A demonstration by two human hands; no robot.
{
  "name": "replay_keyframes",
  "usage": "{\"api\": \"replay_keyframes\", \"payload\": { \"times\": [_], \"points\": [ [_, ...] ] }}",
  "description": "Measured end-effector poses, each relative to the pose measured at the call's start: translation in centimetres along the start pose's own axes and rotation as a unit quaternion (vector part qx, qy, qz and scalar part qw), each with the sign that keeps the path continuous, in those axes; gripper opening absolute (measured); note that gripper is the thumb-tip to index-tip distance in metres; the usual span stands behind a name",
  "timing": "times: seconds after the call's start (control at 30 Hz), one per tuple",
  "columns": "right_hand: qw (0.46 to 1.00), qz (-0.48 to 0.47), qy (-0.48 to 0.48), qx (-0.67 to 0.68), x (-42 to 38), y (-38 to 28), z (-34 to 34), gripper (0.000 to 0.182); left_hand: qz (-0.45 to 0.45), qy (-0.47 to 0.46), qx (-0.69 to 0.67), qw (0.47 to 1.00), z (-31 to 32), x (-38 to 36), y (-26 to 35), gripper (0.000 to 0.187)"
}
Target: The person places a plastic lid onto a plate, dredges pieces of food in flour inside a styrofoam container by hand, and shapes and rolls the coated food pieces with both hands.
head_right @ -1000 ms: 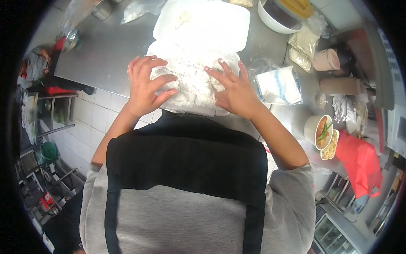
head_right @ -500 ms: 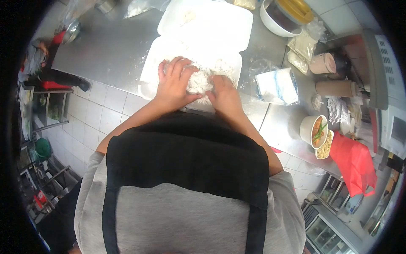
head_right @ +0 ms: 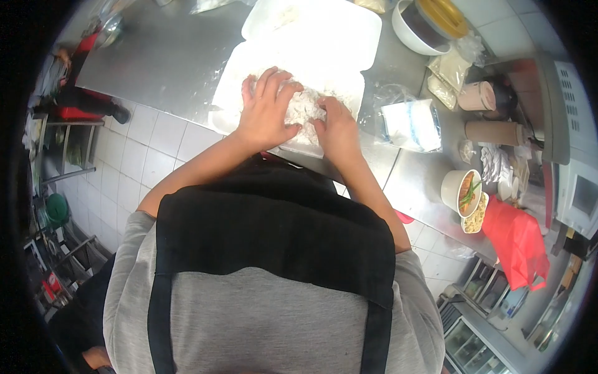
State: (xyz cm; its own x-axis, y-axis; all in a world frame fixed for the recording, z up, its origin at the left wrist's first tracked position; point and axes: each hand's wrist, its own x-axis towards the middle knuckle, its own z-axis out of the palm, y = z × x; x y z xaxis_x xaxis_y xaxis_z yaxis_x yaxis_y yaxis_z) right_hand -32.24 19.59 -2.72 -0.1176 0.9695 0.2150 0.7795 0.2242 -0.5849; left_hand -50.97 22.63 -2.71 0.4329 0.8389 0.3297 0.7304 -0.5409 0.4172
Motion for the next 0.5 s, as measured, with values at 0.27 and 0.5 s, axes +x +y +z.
{"api": "replay_keyframes", "payload": {
  "times": [0.27, 0.5],
  "points": [
    [0.997, 0.049, -0.012, 0.057, 0.6, -0.9, -0.3, 0.030, -0.006, -0.017, 0.001, 1.000, -0.6, -0.1, -0.1, 0.070],
    [0.999, 0.034, 0.001, 0.024, 0.8, -1.1, 0.1, 0.027, 0.013, -0.026, 0.015, 0.999, -0.9, 0.0, -0.2, 0.067]
  ]
}}
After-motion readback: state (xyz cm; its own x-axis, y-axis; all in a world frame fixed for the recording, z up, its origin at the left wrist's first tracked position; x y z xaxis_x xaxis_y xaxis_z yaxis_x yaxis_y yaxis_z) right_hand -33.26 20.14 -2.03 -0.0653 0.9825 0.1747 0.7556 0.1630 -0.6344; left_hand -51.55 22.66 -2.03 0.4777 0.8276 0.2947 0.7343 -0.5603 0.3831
